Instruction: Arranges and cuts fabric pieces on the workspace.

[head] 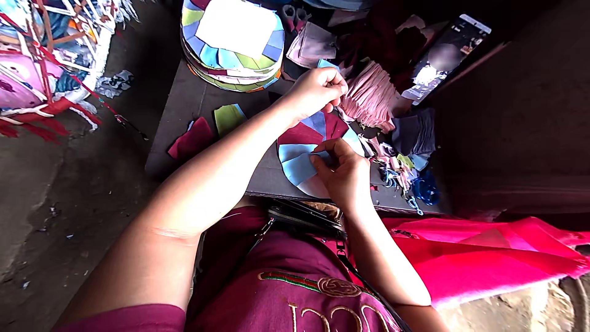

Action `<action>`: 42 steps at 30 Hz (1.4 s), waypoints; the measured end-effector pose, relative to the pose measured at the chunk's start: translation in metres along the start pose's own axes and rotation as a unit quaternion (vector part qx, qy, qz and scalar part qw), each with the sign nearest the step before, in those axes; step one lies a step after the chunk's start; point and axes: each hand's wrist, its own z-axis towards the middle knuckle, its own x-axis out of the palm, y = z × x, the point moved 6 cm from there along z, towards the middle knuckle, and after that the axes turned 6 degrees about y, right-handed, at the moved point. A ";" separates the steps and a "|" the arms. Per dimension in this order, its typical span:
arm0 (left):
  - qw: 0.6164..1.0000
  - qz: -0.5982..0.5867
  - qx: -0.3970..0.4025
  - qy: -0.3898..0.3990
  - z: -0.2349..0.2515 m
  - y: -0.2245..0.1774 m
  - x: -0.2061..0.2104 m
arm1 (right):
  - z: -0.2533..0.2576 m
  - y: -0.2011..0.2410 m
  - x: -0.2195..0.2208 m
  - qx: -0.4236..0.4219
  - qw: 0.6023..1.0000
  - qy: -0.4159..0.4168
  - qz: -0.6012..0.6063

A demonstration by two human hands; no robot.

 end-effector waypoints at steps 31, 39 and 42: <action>0.998 0.030 0.050 -0.023 0.015 0.041 -0.018 | 0.006 0.016 0.039 -0.086 0.980 0.108 -0.140; 0.997 0.013 0.060 -0.039 0.016 0.043 -0.023 | 0.009 0.015 0.054 -0.068 0.954 0.252 -0.144; 0.998 0.016 0.054 -0.040 0.016 0.043 -0.020 | 0.005 0.019 0.049 -0.077 0.958 0.238 -0.141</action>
